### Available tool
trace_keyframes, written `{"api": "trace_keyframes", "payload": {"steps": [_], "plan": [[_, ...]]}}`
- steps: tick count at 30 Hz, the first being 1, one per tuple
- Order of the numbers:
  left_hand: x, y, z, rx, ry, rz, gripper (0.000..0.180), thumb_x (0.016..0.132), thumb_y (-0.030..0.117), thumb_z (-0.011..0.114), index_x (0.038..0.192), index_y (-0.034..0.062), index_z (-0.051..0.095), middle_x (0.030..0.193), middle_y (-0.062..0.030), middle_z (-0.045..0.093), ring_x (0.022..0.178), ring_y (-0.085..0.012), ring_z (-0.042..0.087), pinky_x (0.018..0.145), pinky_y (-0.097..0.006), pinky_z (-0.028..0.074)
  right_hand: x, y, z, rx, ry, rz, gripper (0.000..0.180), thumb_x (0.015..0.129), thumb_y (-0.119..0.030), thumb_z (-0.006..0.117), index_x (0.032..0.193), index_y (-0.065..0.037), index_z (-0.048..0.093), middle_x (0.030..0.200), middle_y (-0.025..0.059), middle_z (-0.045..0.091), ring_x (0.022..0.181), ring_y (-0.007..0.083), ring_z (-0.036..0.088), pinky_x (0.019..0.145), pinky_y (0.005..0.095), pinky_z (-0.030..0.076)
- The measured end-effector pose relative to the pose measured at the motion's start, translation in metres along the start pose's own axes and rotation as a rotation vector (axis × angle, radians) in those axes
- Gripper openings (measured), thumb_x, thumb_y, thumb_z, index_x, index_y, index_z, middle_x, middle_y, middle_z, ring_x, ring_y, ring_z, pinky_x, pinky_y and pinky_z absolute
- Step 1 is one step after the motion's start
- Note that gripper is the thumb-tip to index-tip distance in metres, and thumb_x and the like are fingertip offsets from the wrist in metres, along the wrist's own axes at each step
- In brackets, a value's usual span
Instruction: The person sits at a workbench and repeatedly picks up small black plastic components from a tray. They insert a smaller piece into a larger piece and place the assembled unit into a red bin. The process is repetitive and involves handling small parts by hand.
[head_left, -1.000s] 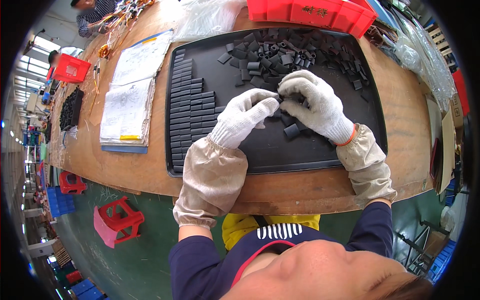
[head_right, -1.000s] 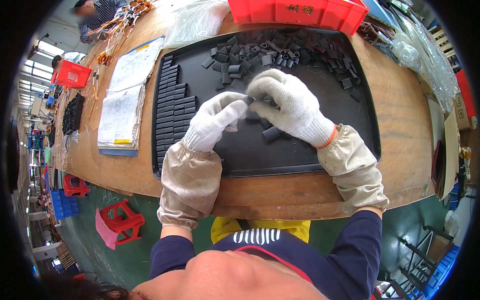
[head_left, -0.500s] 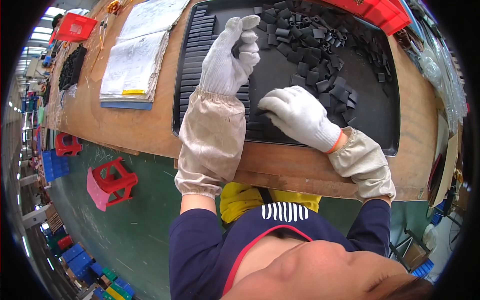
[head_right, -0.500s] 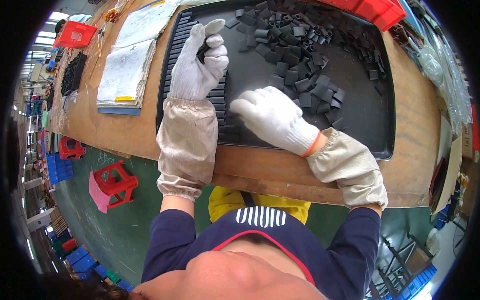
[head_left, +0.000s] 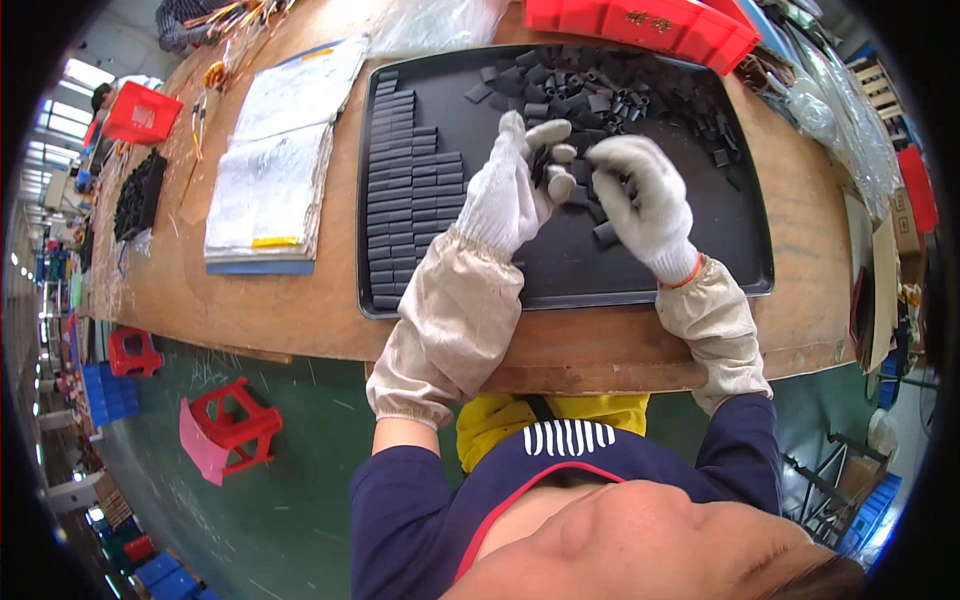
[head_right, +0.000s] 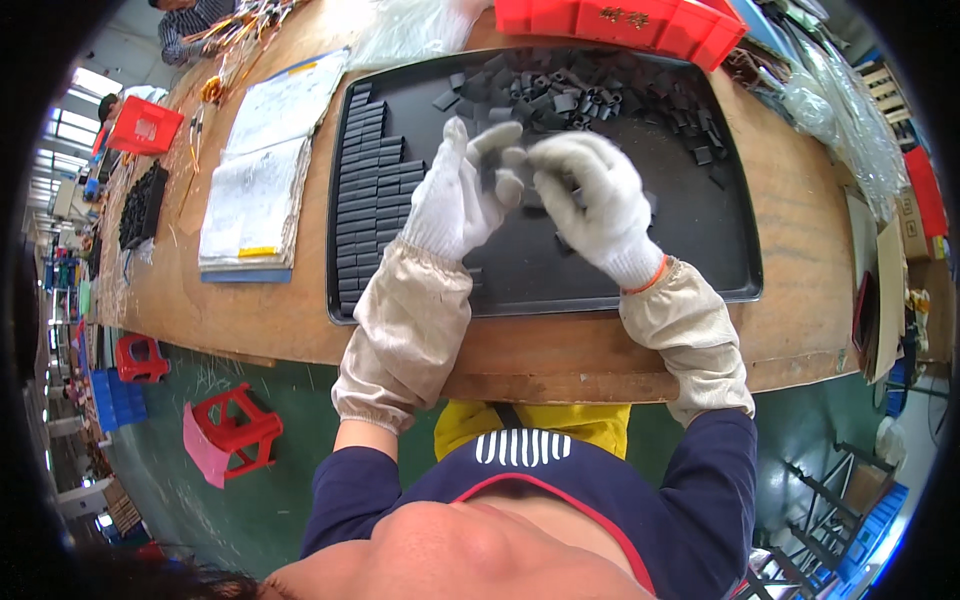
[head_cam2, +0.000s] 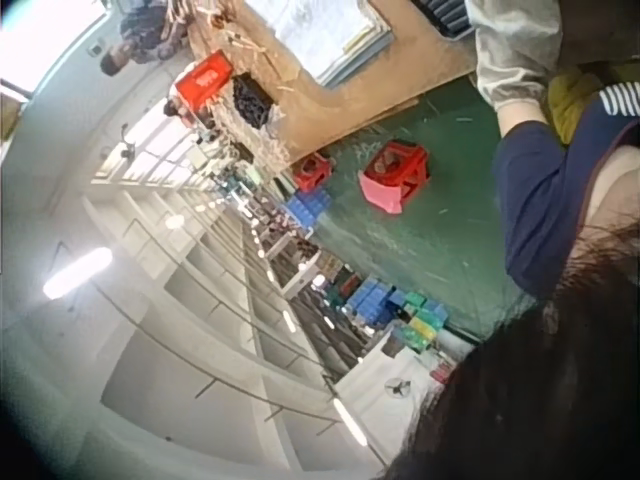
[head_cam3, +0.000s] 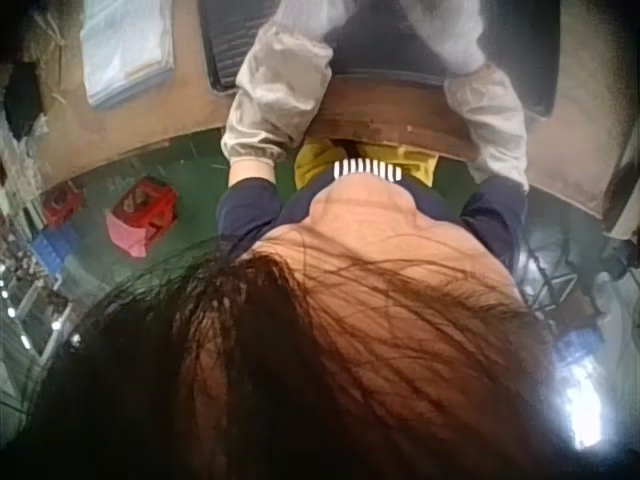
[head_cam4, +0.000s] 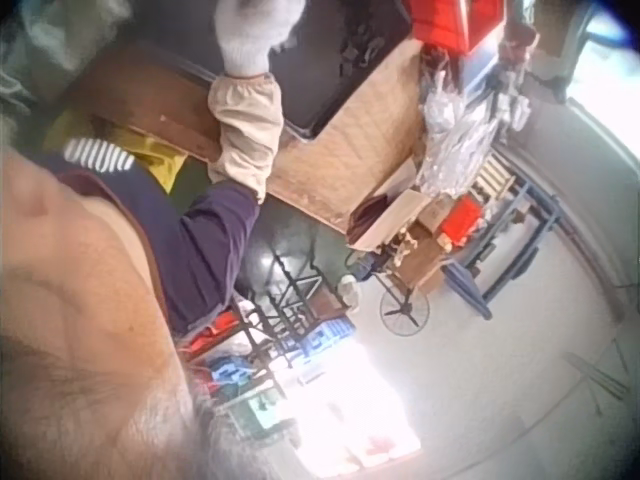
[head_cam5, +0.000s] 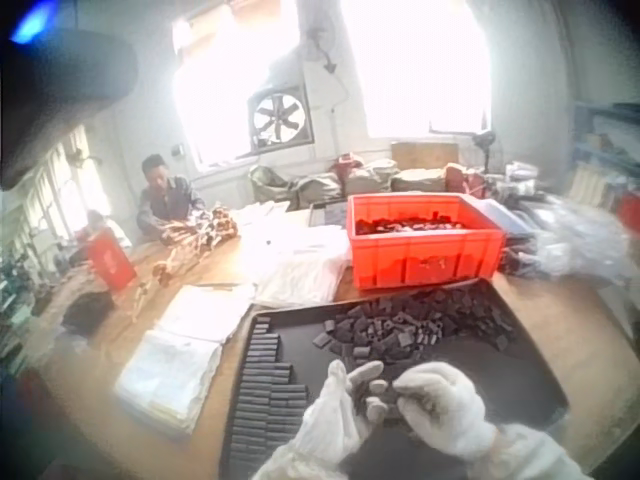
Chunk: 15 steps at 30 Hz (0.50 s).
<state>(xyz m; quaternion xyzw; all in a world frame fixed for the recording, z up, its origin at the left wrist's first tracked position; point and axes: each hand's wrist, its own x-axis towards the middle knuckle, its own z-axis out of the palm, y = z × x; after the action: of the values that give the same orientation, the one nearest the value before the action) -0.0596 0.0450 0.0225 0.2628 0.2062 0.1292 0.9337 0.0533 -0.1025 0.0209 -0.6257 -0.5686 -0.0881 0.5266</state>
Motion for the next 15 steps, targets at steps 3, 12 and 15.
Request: {"api": "trace_keyframes", "payload": {"steps": [3, 12, 15], "plan": [[0.015, -0.013, -0.007, 0.072, -0.077, -0.018, 0.068, 0.106, 0.06, 0.034, 0.124, 0.0008, 0.062, 0.089, -0.0057, 0.059, 0.073, -0.0139, 0.054, 0.059, -0.026, 0.051, 0.014, -0.001, -0.01, -0.299, 0.029, -0.072, 0.032, 0.08, -0.003, 0.076, 0.11, -0.015, 0.073, 0.112, 0.0125, 0.069, 0.103, 0.0329, 0.067, 0.089, 0.0395, 0.054], [0.008, -0.025, -0.009, 0.572, -0.124, -0.086, 0.079, 0.1, 0.074, 0.028, 0.143, 0.0138, 0.055, 0.105, 0.0004, 0.061, 0.078, -0.0075, 0.051, 0.07, -0.024, 0.052, 0.001, 0.009, -0.007, -0.211, -0.209, 0.047, 0.029, 0.077, -0.008, 0.078, 0.105, -0.017, 0.074, 0.125, 0.0128, 0.065, 0.119, 0.0337, 0.06, 0.102, 0.0432, 0.047], [0.01, -0.021, -0.017, 0.403, -0.237, -0.076, 0.061, 0.105, 0.054, 0.047, 0.142, 0.0065, 0.054, 0.11, -0.0016, 0.063, 0.084, -0.0074, 0.056, 0.071, -0.024, 0.053, -0.003, 0.013, -0.01, 0.044, -0.206, 0.206, 0.017, 0.082, -0.004, 0.075, 0.097, -0.007, 0.07, 0.126, 0.012, 0.063, 0.116, 0.0251, 0.062, 0.097, 0.0373, 0.05]]}}
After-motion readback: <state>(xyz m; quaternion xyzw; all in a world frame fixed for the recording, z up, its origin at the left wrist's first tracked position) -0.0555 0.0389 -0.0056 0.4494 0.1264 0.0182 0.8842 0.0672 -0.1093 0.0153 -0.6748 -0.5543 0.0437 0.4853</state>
